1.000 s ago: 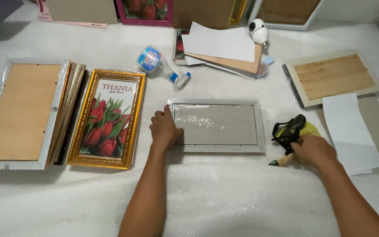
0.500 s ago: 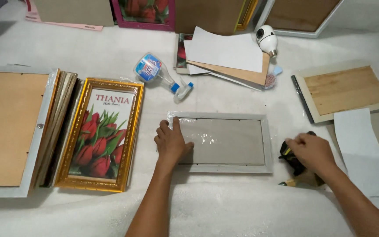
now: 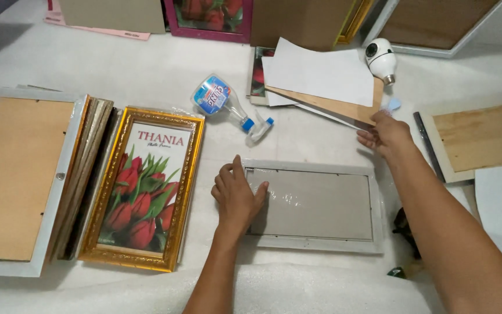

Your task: The person wipes a picture frame with a cloth, then wraps clear plastic film around the frame on the table. They insert a wooden backing board into the frame, press it into place, flip the framed picture over, and set it with a stack of finished frames.

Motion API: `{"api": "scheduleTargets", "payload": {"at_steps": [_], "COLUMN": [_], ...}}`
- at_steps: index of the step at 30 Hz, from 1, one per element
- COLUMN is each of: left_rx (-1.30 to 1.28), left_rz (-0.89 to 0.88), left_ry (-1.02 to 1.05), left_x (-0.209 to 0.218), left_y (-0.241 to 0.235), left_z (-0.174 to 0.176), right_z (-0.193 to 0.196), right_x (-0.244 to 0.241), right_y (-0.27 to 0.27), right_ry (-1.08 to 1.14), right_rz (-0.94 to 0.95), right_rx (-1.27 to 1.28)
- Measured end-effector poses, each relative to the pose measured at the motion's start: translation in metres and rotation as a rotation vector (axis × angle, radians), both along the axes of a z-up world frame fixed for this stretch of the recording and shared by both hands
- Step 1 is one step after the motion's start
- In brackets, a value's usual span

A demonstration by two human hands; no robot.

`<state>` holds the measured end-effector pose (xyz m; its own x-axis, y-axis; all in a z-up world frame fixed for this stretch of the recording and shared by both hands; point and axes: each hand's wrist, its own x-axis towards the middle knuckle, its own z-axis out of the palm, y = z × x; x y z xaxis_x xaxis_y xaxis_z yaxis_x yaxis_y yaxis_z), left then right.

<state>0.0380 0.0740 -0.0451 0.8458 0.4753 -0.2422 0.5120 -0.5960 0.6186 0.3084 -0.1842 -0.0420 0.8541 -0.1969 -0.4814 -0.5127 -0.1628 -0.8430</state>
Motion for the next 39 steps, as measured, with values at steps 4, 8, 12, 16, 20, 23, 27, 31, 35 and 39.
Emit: {"api": "scheduleTargets", "payload": {"at_steps": [4,8,12,16,20,23,27,31,35,39], "left_rx": [-0.013,-0.049,-0.042,-0.096,-0.401,-0.780,-1.035,-1.175,-1.026,-0.780], "left_rz": [-0.010,-0.018,-0.023,0.016,0.173,0.279,0.323,0.248,0.202,0.012], "left_ry": [-0.033,-0.058,-0.112,-0.160,-0.260,-0.272,-0.202,-0.359,-0.412,-0.713], "left_x": [0.002,0.002,0.000,0.001,-0.006,-0.010,-0.027,-0.031,-0.028,-0.026], "left_y": [-0.002,-0.004,-0.005,-0.001,0.004,0.015,0.025,0.028,0.029,0.027], "left_z": [-0.009,-0.003,-0.007,0.001,0.025,0.048,0.087,0.064,0.052,0.036], "right_z": [-0.029,-0.018,0.003,0.041,0.050,0.067,0.113,0.120,0.140,0.195], "right_x": [0.029,0.025,0.010,-0.029,-0.090,-0.155,-0.228,-0.246,-0.247,-0.243], "right_y": [-0.003,0.001,0.005,-0.008,-0.053,-0.079,-0.074,-0.070,-0.043,0.005], "right_ry": [-0.009,-0.010,0.007,0.004,0.094,0.138,0.126,0.076,0.075,0.244], "right_rz": [-0.141,-0.164,-0.125,-0.083,-0.080,-0.054,0.017,0.045,-0.005,-0.070], "right_rx": [0.033,0.066,0.109,0.210,0.296,0.304,0.014,0.095,0.059,0.047]}}
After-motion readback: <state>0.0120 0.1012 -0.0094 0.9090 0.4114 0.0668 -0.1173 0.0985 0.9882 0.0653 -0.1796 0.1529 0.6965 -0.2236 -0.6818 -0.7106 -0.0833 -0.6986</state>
